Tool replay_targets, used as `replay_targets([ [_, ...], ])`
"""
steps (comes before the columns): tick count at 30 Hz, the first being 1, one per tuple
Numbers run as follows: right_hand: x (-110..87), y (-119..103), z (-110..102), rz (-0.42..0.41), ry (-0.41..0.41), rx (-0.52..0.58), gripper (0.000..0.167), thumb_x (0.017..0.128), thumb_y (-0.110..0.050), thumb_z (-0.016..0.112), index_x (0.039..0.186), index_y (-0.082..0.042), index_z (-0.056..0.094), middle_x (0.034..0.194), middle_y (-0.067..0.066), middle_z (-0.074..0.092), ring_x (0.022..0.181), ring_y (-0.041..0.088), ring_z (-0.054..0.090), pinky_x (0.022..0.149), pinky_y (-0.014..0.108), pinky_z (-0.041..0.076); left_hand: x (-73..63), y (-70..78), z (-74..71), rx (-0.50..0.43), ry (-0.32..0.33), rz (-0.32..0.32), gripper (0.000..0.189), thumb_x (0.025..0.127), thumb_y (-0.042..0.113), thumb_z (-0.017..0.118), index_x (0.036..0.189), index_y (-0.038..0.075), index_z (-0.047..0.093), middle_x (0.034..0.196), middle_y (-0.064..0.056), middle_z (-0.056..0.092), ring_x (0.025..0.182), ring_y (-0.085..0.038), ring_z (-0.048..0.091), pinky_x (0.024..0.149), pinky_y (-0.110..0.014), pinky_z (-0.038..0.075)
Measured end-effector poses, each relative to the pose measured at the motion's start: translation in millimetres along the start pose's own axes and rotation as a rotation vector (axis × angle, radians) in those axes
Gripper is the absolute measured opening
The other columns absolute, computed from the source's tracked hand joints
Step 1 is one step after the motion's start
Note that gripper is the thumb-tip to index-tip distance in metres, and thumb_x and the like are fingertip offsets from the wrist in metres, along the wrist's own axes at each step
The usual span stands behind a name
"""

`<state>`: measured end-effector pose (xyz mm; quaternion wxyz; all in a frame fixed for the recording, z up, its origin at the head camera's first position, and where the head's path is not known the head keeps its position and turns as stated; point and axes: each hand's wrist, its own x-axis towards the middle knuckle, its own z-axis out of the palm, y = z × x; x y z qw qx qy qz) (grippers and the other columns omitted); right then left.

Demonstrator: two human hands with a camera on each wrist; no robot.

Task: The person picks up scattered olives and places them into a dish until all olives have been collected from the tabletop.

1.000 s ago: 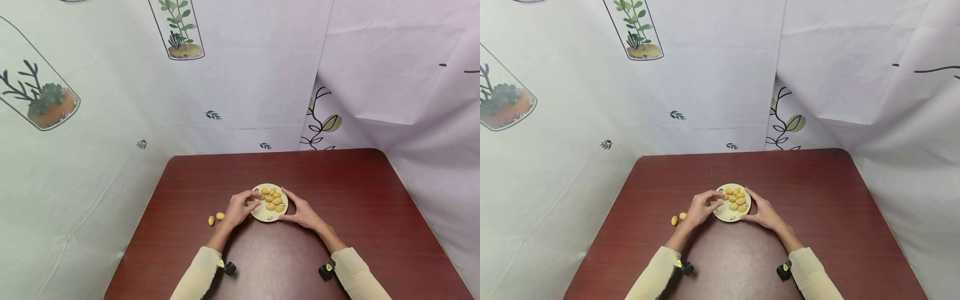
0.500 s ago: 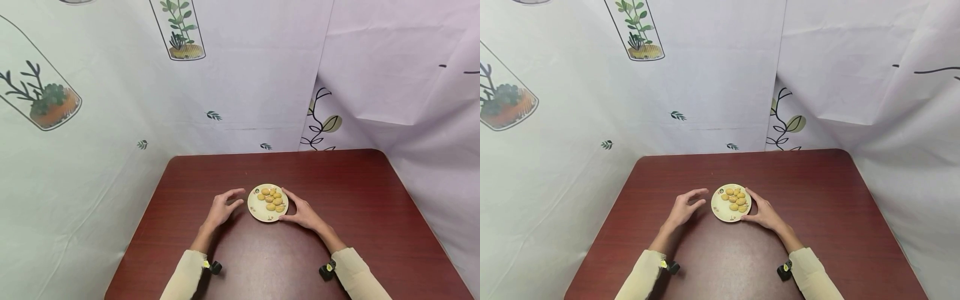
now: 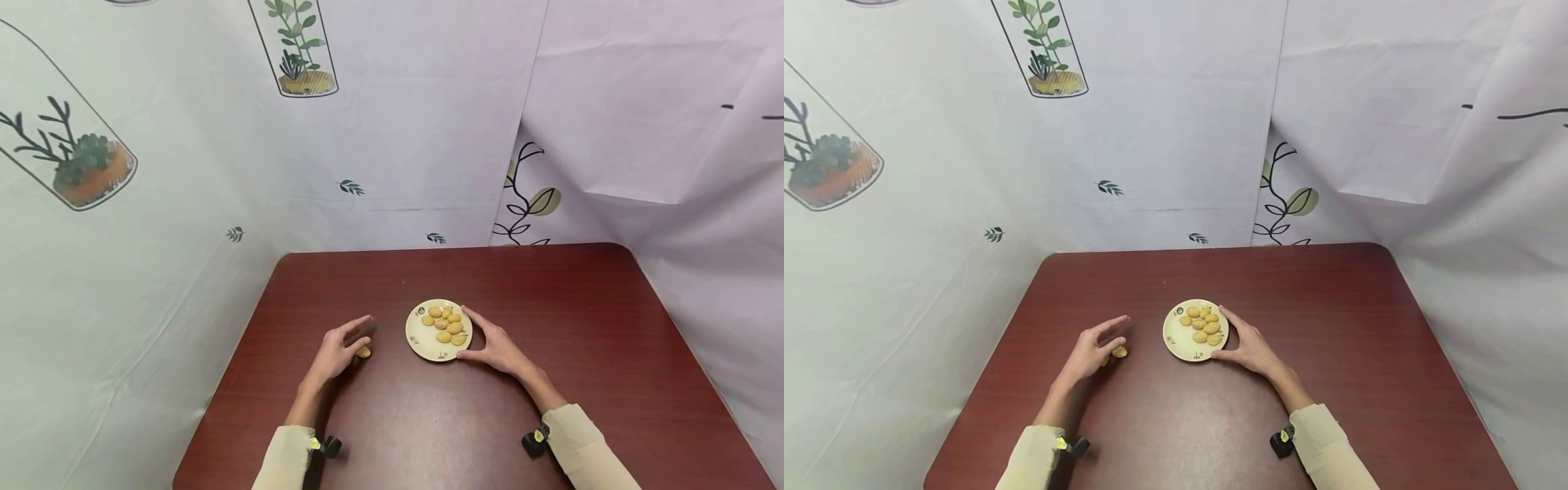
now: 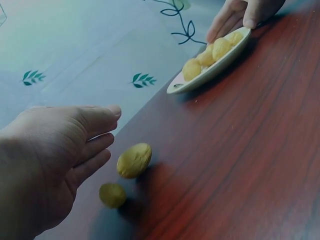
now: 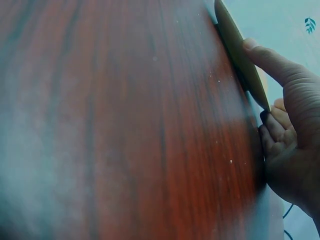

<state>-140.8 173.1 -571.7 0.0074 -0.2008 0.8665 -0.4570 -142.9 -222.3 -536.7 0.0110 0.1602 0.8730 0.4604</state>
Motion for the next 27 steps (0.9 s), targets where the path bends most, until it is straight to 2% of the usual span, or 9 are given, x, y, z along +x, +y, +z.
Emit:
replay_targets([
  [2,-0.3,-0.1,-0.3,-0.003,0.002,-0.004,0.104,0.082,-0.034,0.095,0.164,-0.003,0.037,0.163,0.023,0.044,0.148,0.046,0.043,0.115,0.065,0.039,-4.1,-2.5,-1.8,-0.018,-0.022,-0.033,0.052,0.101,0.014,0.075,0.151,0.012,0.061,0.142,-0.008,0.068,0.07,-0.022,0.069,0.061,-0.029,0.057],
  [4,-0.4,-0.3,-0.5,-0.004,0.003,-0.007,0.104,0.082,-0.034,0.095,0.164,-0.003,0.038,0.163,0.023,0.043,0.148,0.046,0.043,0.115,0.065,0.039,-8.0,-5.0,-2.5,-0.045,-0.04,-0.061,0.053,0.1,0.014,0.076,0.152,0.012,0.061,0.142,-0.01,0.068,0.062,-0.02,0.061,0.052,-0.027,0.049],
  [7,-0.6,-0.5,-0.7,-0.004,0.003,-0.006,0.104,0.082,-0.034,0.095,0.164,-0.003,0.038,0.163,0.023,0.044,0.148,0.046,0.043,0.115,0.065,0.039,-12.5,-7.6,-1.9,-0.052,-0.051,-0.084,0.055,0.099,0.015,0.077,0.152,0.013,0.06,0.144,-0.006,0.067,0.088,-0.019,0.072,0.062,-0.025,0.055],
  [10,-0.5,-0.8,-0.6,0.002,0.002,-0.003,0.104,0.082,-0.034,0.095,0.164,-0.003,0.038,0.163,0.022,0.044,0.148,0.046,0.043,0.115,0.065,0.039,-15.5,-9.1,-1.1,-0.037,-0.047,-0.086,0.054,0.098,0.017,0.078,0.15,0.014,0.062,0.144,-0.002,0.067,0.117,-0.019,0.07,0.078,-0.028,0.06],
  [13,-0.2,-0.9,-0.3,0.009,-0.001,0.001,0.104,0.082,-0.035,0.095,0.164,-0.005,0.038,0.163,0.022,0.044,0.148,0.046,0.043,0.115,0.065,0.04,-16.8,-10.2,-0.3,-0.018,-0.041,-0.08,0.052,0.097,0.02,0.079,0.148,0.016,0.065,0.141,0.0,0.069,0.128,-0.02,0.066,0.093,-0.034,0.059],
  [16,0.1,-0.7,0.0,0.008,-0.003,0.0,0.105,0.082,-0.035,0.095,0.164,-0.005,0.038,0.163,0.022,0.043,0.148,0.045,0.042,0.115,0.065,0.04,-18.1,-11.4,0.8,-0.001,-0.037,-0.067,0.049,0.097,0.021,0.079,0.144,0.016,0.068,0.138,0.001,0.071,0.13,-0.019,0.064,0.101,-0.038,0.056],
  [27,-0.1,-1.1,-0.4,0.001,-0.002,-0.003,0.104,0.082,-0.034,0.095,0.164,-0.004,0.037,0.163,0.023,0.044,0.148,0.045,0.043,0.115,0.064,0.04,-21.9,-15.4,4.5,0.047,-0.024,-0.029,0.043,0.095,0.012,0.082,0.137,0.018,0.073,0.13,0.007,0.074,0.12,-0.015,0.068,0.093,-0.027,0.053],
])
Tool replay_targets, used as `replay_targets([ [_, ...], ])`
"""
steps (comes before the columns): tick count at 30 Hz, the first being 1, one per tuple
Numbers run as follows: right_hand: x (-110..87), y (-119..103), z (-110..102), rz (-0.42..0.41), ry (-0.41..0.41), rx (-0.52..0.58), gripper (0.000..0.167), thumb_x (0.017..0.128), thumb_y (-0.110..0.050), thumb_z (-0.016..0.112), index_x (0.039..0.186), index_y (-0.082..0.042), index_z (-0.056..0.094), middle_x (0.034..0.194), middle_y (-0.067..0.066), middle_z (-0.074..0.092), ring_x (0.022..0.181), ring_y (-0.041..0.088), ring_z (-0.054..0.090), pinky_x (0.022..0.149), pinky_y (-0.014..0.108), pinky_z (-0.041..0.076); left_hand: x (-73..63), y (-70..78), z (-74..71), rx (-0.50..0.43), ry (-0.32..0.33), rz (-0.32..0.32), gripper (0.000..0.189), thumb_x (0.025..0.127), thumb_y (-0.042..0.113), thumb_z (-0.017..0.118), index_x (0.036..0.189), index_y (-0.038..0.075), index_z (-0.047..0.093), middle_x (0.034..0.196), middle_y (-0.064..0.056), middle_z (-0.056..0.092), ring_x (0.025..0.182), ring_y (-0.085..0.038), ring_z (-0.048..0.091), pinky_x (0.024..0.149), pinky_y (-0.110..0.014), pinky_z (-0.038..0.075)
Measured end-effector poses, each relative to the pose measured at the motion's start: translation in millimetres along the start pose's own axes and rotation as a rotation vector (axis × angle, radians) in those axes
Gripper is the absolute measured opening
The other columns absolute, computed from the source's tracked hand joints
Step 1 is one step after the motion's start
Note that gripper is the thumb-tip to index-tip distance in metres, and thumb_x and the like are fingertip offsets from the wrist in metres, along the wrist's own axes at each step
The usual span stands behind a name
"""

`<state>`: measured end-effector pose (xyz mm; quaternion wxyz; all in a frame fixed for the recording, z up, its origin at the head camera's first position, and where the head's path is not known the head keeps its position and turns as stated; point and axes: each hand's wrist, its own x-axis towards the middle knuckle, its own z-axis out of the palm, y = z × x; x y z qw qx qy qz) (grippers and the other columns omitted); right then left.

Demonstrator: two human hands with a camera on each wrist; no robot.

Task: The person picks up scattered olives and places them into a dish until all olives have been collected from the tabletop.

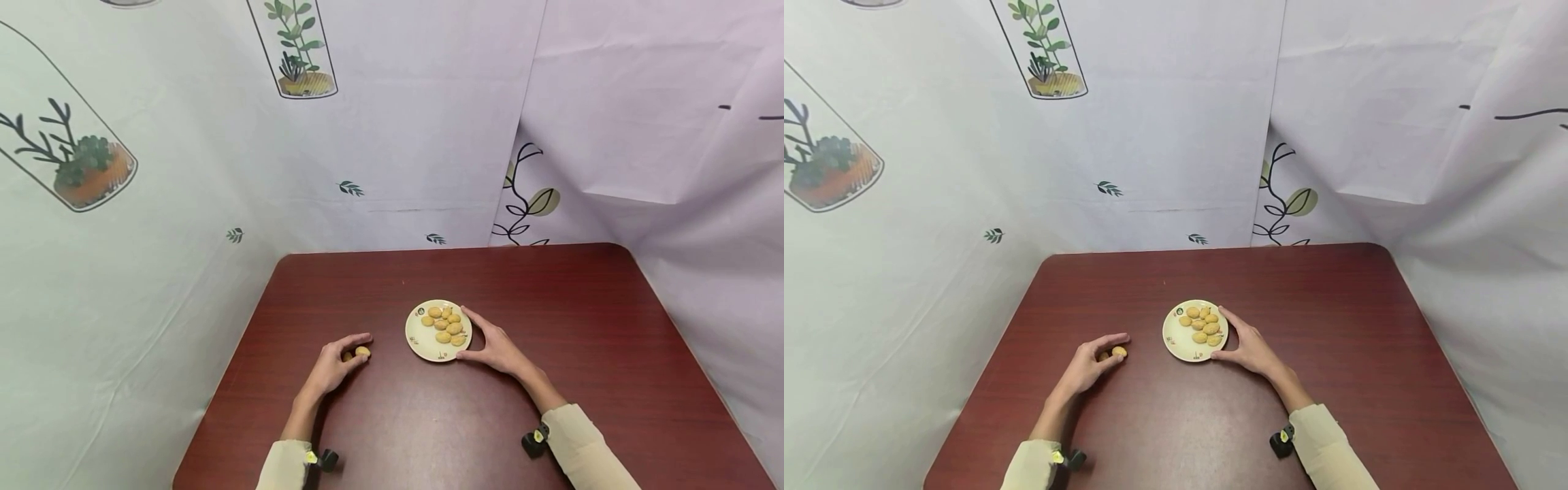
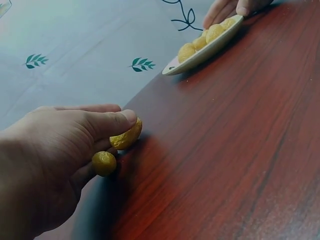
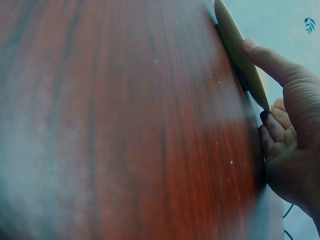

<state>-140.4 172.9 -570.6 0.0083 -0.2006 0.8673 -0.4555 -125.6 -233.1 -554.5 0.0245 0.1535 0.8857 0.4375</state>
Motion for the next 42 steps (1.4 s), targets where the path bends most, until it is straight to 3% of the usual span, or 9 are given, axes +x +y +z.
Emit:
replay_targets([
  [8,-0.4,-1.6,-0.3,0.0,0.0,0.0,0.104,0.082,-0.033,0.095,0.164,-0.003,0.038,0.163,0.023,0.044,0.148,0.046,0.043,0.115,0.064,0.04,-0.5,-2.8,2.4,0.037,0.022,0.017,0.036,0.095,0.009,0.081,0.128,0.023,0.077,0.123,0.01,0.076,0.101,-0.011,0.069,0.084,-0.025,0.054],
  [23,0.1,1.3,0.9,-0.001,-0.004,0.004,0.105,0.082,-0.034,0.095,0.164,-0.004,0.037,0.163,0.022,0.043,0.149,0.044,0.042,0.116,0.064,0.04,-2.0,-3.7,1.0,0.062,0.033,0.021,0.034,0.094,0.01,0.082,0.124,0.026,0.078,0.117,0.012,0.077,0.097,-0.009,0.069,0.083,-0.026,0.054],
  [33,-0.5,1.6,0.5,-0.003,0.001,0.008,0.105,0.082,-0.035,0.095,0.164,-0.005,0.037,0.163,0.022,0.043,0.149,0.045,0.042,0.116,0.064,0.039,-1.1,-4.4,-0.7,0.056,0.075,0.043,0.031,0.092,0.008,0.083,0.12,0.022,0.079,0.112,0.009,0.079,0.092,-0.007,0.071,0.078,-0.025,0.057],
  [42,-0.1,2.7,0.7,-0.003,-0.001,0.002,0.105,0.082,-0.036,0.095,0.165,-0.005,0.037,0.164,0.021,0.043,0.149,0.044,0.042,0.116,0.064,0.039,1.8,-2.7,-1.0,0.052,0.122,0.078,0.031,0.09,0.006,0.085,0.118,0.017,0.079,0.108,0.002,0.08,0.093,-0.014,0.076,0.08,-0.032,0.062],
])
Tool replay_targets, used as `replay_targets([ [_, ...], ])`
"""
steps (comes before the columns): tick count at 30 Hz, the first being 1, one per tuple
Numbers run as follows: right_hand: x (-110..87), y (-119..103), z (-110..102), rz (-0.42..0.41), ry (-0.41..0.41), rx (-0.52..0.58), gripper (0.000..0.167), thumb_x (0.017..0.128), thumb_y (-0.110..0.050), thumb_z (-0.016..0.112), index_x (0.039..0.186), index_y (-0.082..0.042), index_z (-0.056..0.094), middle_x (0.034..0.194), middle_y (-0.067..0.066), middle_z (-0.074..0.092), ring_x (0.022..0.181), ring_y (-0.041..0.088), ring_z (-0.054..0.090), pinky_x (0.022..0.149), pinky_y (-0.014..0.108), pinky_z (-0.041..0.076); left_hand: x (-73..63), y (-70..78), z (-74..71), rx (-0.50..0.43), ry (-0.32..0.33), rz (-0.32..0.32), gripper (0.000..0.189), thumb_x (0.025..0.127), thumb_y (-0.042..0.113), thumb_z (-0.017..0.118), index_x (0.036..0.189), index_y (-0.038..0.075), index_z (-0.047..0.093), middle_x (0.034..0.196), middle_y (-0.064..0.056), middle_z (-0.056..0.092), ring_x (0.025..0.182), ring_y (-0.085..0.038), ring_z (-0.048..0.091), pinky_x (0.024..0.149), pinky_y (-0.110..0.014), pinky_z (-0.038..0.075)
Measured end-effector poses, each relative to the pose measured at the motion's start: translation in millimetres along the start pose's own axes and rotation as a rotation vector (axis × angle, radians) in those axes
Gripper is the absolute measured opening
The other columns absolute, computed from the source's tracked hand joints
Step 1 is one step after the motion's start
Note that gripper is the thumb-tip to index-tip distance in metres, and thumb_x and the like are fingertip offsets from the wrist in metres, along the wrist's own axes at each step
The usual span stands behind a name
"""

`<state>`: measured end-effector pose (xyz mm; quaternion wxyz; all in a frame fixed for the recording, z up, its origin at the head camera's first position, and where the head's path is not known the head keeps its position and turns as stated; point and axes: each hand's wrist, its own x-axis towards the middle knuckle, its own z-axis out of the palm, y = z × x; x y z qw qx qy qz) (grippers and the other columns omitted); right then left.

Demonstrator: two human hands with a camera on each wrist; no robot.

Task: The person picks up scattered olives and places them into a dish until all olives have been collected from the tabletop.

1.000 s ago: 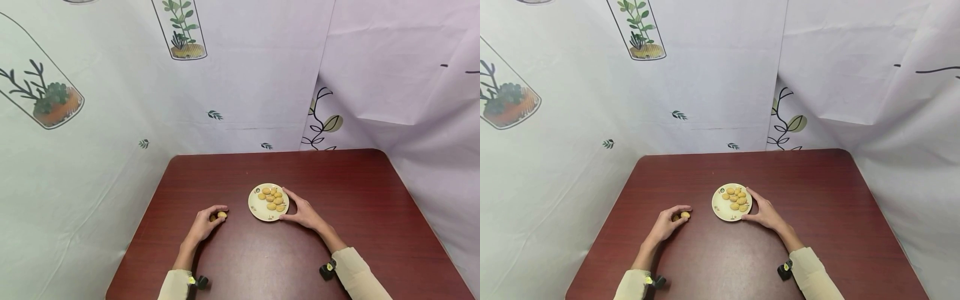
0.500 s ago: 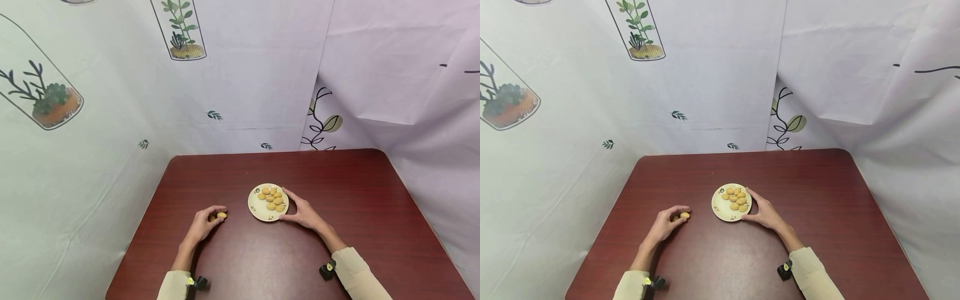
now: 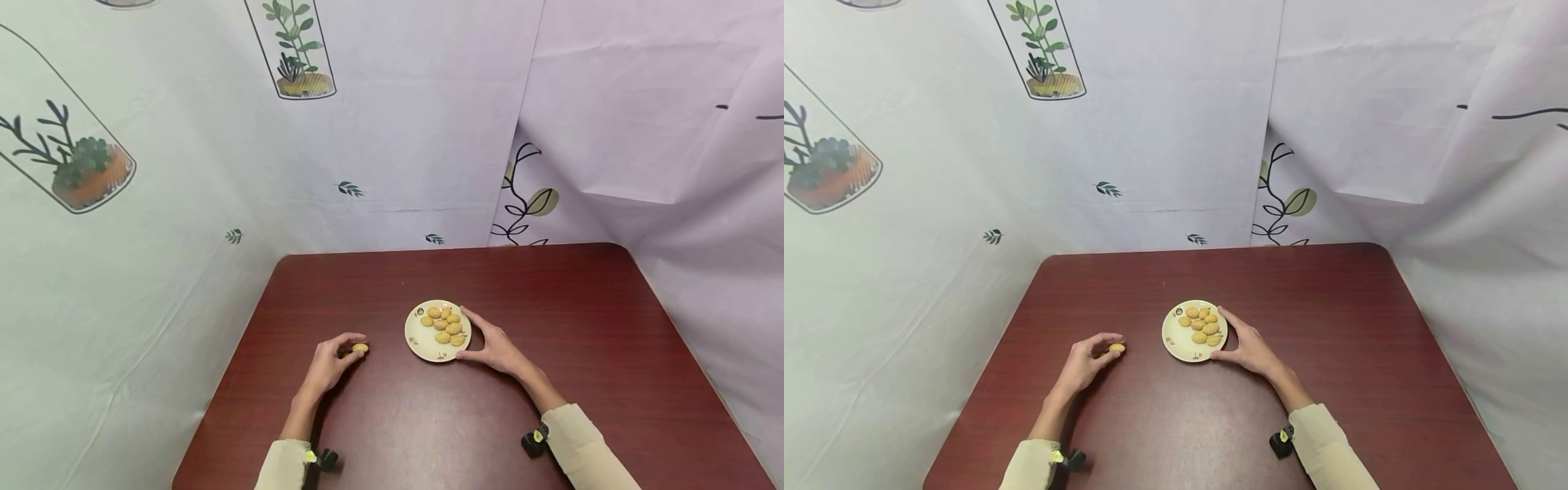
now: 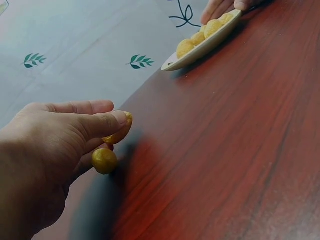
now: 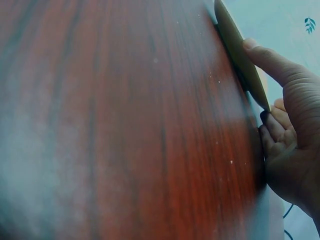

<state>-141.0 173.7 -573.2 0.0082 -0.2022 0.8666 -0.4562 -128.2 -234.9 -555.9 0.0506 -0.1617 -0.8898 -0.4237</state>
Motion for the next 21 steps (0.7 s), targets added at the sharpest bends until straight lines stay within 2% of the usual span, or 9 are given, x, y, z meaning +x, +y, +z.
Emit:
replay_targets([
  [4,0.2,1.3,0.4,-0.003,0.003,-0.005,0.105,0.082,-0.036,0.095,0.165,-0.006,0.038,0.164,0.022,0.043,0.148,0.044,0.042,0.116,0.064,0.04,3.3,1.8,-0.8,-0.006,-0.002,-0.025,0.03,0.091,0.007,0.084,0.119,0.018,0.079,0.109,0.004,0.08,0.095,-0.014,0.076,0.082,-0.031,0.062],
  [10,0.2,1.9,0.9,-0.005,0.003,-0.008,0.105,0.082,-0.036,0.095,0.164,-0.005,0.038,0.164,0.022,0.043,0.148,0.045,0.043,0.115,0.065,0.04,8.8,6.4,-1.3,-0.016,0.001,-0.047,0.03,0.092,0.008,0.083,0.12,0.02,0.079,0.11,0.005,0.079,0.095,-0.013,0.076,0.077,-0.027,0.061],
  [16,-0.1,2.0,1.3,-0.003,0.0,-0.006,0.105,0.082,-0.037,0.094,0.165,-0.006,0.037,0.164,0.021,0.043,0.149,0.044,0.042,0.116,0.064,0.039,16.3,12.8,0.3,-0.018,-0.004,-0.051,0.029,0.093,0.011,0.083,0.121,0.02,0.079,0.111,0.004,0.079,0.084,-0.011,0.073,0.064,-0.025,0.057],
  [18,-0.3,2.4,1.5,-0.002,-0.001,-0.007,0.105,0.082,-0.037,0.094,0.165,-0.006,0.037,0.164,0.021,0.043,0.149,0.044,0.042,0.116,0.064,0.039,20.0,15.1,1.8,-0.031,0.001,-0.033,0.029,0.092,0.012,0.084,0.12,0.019,0.079,0.11,0.003,0.079,0.085,-0.012,0.074,0.066,-0.026,0.059],
  [21,-0.3,2.4,1.5,0.0,-0.001,-0.008,0.105,0.082,-0.038,0.094,0.165,-0.006,0.037,0.164,0.02,0.043,0.149,0.043,0.042,0.116,0.063,0.039,26.7,19.7,4.8,-0.055,0.013,0.009,0.029,0.091,0.01,0.085,0.118,0.016,0.08,0.11,0.001,0.08,0.092,-0.015,0.077,0.079,-0.03,0.063],
])
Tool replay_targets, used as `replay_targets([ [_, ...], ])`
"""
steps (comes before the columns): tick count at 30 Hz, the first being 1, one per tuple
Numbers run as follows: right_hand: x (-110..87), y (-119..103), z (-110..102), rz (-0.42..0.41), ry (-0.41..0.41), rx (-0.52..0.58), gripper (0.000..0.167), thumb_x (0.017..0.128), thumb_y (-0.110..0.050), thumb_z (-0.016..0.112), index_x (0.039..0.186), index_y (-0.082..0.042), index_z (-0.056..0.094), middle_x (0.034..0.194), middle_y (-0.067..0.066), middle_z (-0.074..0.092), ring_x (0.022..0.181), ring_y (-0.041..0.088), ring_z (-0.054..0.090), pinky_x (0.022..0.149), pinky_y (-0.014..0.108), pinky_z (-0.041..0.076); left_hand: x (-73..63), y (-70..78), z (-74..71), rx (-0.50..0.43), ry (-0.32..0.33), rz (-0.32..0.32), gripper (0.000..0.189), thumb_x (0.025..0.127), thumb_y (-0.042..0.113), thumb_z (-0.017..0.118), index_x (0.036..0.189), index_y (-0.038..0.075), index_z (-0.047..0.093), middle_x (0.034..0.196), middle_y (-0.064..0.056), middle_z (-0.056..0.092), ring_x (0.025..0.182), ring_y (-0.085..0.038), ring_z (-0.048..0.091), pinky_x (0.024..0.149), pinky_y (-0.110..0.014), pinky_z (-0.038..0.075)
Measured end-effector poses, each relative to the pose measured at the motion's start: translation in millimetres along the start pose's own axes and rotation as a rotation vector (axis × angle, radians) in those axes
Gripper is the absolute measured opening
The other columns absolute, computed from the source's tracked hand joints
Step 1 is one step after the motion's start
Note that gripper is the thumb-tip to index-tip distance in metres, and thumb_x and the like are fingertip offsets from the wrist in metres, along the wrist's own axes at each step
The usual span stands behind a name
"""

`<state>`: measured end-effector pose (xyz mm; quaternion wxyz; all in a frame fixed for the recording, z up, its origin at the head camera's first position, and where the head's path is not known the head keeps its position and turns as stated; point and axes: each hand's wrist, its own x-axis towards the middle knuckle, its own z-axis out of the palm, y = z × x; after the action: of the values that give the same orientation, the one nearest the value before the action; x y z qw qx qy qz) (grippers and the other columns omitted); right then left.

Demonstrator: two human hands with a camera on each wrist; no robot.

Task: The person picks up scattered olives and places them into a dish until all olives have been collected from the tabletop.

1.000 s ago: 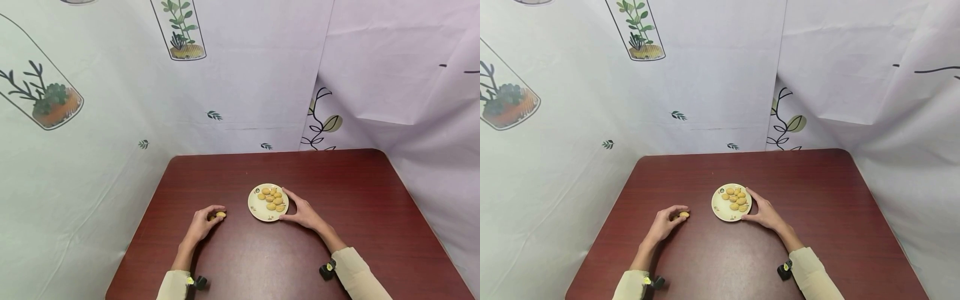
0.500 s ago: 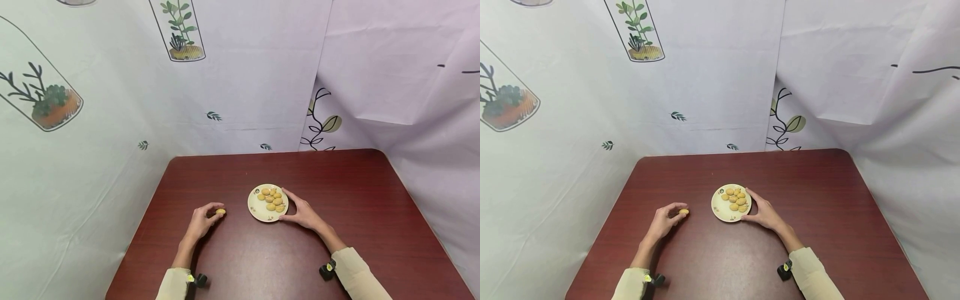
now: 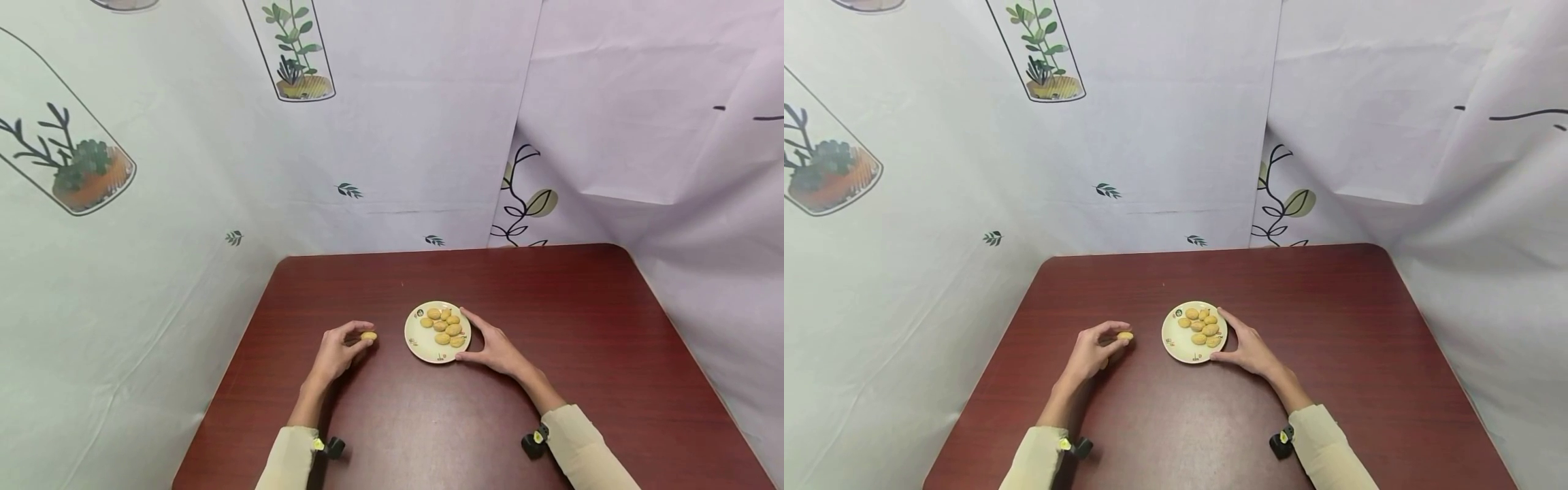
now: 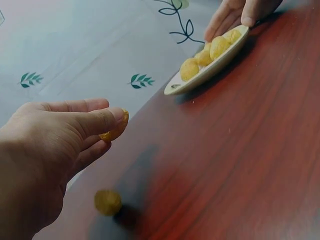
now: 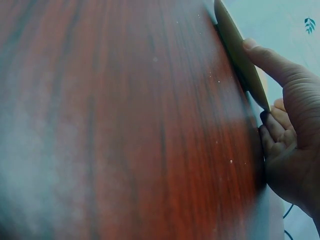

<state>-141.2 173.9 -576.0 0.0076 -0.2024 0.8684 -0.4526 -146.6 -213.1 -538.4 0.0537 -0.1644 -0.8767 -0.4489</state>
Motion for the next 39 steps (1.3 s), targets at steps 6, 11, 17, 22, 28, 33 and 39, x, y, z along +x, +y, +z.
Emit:
replay_targets([
  [6,-0.3,-1.3,-0.7,0.0,-0.003,0.005,0.104,0.083,-0.037,0.094,0.165,-0.006,0.037,0.165,0.02,0.042,0.149,0.044,0.041,0.116,0.064,0.039,13.7,8.1,10.0,-0.043,0.013,0.079,0.029,0.089,0.005,0.086,0.116,0.014,0.08,0.11,-0.002,0.08,0.099,-0.02,0.078,0.088,-0.035,0.063],
  [11,-0.4,-1.8,-1.1,-0.002,-0.005,0.002,0.104,0.083,-0.036,0.094,0.165,-0.005,0.037,0.165,0.02,0.042,0.149,0.044,0.041,0.116,0.064,0.039,24.0,15.1,18.2,-0.093,0.008,0.07,0.029,0.09,0.007,0.085,0.117,0.016,0.079,0.113,0.0,0.079,0.104,-0.017,0.076,0.092,-0.031,0.061],
  [17,-0.4,-1.9,-1.7,-0.007,-0.002,-0.001,0.104,0.083,-0.036,0.094,0.164,-0.004,0.038,0.164,0.022,0.043,0.148,0.045,0.042,0.115,0.065,0.04,34.9,22.6,27.5,-0.14,-0.01,0.08,0.029,0.091,0.008,0.084,0.118,0.015,0.079,0.114,0.0,0.079,0.105,-0.018,0.076,0.093,-0.037,0.062],
  [22,0.1,-1.9,-1.8,-0.013,0.001,-0.004,0.104,0.082,-0.036,0.094,0.164,-0.004,0.038,0.163,0.022,0.043,0.148,0.045,0.043,0.115,0.065,0.041,41.8,24.8,36.1,-0.15,-0.018,0.088,0.029,0.091,0.008,0.084,0.119,0.011,0.079,0.112,0.0,0.08,0.103,-0.018,0.077,0.091,-0.034,0.062],
  [28,0.3,-0.8,-1.4,-0.012,0.001,-0.004,0.105,0.083,-0.037,0.094,0.164,-0.004,0.037,0.164,0.022,0.043,0.148,0.045,0.043,0.115,0.064,0.04,48.5,27.9,46.1,-0.206,-0.036,0.105,0.031,0.09,0.004,0.084,0.12,-0.002,0.076,0.114,-0.007,0.079,0.107,-0.023,0.076,0.092,-0.033,0.062],
  [33,0.2,-0.4,-1.1,-0.012,0.001,-0.001,0.105,0.083,-0.036,0.094,0.164,-0.004,0.038,0.164,0.022,0.043,0.148,0.045,0.043,0.115,0.064,0.04,52.5,30.8,54.0,-0.236,-0.035,0.122,0.03,0.088,-0.003,0.084,0.117,-0.002,0.077,0.112,-0.009,0.079,0.105,-0.027,0.077,0.091,-0.033,0.062],
  [39,0.0,-1.7,-1.8,-0.015,0.005,-0.006,0.104,0.082,-0.036,0.094,0.164,-0.004,0.038,0.164,0.021,0.043,0.148,0.045,0.043,0.115,0.064,0.04,55.0,33.2,63.0,-0.21,-0.042,0.118,0.027,0.09,0.002,0.084,0.116,0.004,0.077,0.111,-0.008,0.079,0.102,-0.023,0.077,0.088,-0.031,0.062],
])
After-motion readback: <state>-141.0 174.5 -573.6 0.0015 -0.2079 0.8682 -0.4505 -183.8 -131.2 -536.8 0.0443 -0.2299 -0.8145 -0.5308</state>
